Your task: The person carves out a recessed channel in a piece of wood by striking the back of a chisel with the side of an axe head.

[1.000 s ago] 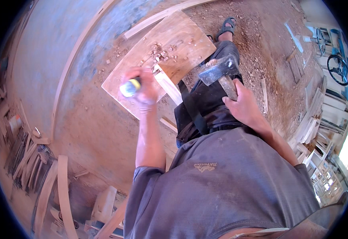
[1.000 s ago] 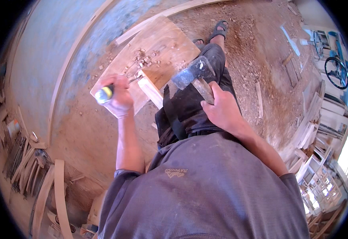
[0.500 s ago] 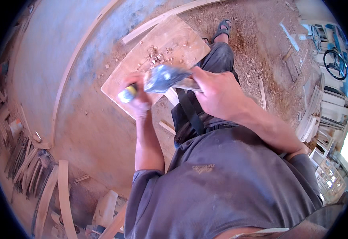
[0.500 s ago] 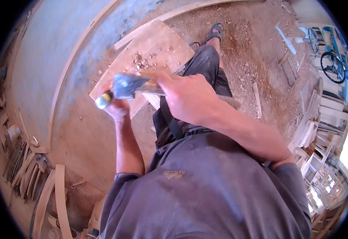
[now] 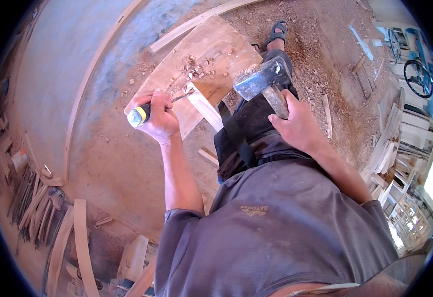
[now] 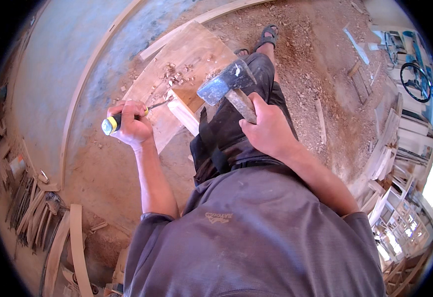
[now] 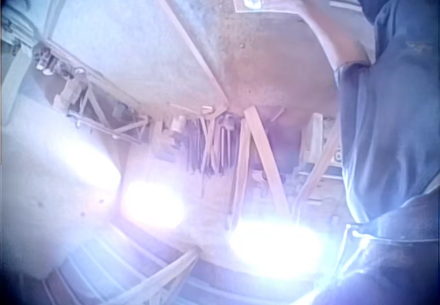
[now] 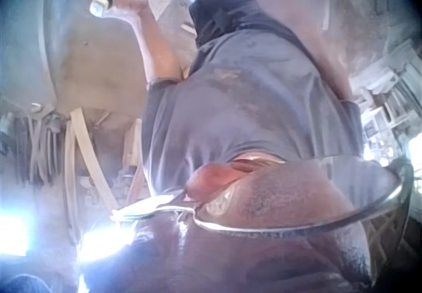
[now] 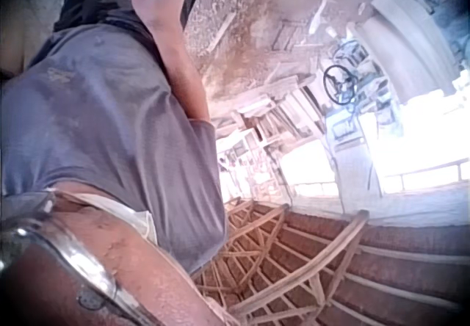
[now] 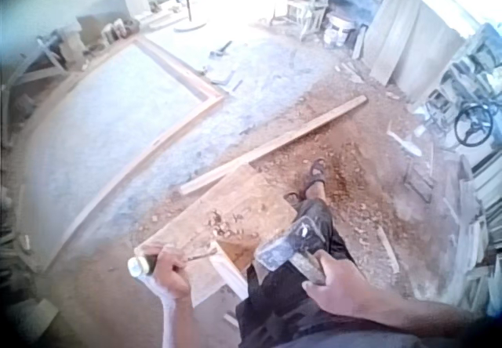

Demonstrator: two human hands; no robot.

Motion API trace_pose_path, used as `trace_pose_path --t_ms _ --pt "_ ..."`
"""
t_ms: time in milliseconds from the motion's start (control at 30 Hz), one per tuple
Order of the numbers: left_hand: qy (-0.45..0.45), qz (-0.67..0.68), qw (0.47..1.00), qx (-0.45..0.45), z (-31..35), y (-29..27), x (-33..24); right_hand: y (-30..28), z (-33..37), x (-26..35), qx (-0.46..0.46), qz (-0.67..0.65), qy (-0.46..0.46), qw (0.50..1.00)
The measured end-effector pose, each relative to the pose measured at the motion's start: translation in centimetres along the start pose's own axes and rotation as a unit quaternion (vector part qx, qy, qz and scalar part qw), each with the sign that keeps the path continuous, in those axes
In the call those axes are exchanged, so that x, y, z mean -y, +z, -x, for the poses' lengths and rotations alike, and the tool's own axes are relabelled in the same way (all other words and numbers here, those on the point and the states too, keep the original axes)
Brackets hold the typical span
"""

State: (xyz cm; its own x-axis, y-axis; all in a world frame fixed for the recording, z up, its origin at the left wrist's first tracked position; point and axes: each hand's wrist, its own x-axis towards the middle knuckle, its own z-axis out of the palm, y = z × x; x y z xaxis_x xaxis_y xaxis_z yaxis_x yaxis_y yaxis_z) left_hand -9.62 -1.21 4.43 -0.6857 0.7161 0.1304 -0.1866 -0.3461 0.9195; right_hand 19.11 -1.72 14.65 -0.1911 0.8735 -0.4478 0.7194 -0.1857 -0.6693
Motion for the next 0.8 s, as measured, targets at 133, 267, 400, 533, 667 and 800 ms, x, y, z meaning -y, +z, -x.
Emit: trace_pose_path --t_ms 133,267,400,533,667,800 --pt "0.000 -0.088 0.996 0.016 0.6 1.8 -0.3 0.4 -0.4 0.2 -0.005 0.006 -0.027 1.000" --pt "0.079 -0.169 0.976 0.115 1.2 0.7 1.1 0.5 -0.7 1.0 -0.014 0.001 -0.071 0.997" --pt "0.115 -0.146 0.972 0.144 2.5 3.6 1.1 -0.1 -0.7 4.5 -0.076 -0.032 -0.209 0.974" --pt "0.064 -0.128 0.977 0.157 3.7 2.6 2.8 0.7 -2.6 6.4 -0.051 0.097 -0.326 0.939" --pt "0.076 -0.165 0.970 0.163 1.9 0.3 1.7 1.0 -3.0 6.7 0.027 0.109 -0.265 0.958" --pt "0.013 -0.092 0.994 0.060 0.1 -1.5 -3.0 0.8 -1.7 4.2 0.041 0.058 -0.116 0.991"
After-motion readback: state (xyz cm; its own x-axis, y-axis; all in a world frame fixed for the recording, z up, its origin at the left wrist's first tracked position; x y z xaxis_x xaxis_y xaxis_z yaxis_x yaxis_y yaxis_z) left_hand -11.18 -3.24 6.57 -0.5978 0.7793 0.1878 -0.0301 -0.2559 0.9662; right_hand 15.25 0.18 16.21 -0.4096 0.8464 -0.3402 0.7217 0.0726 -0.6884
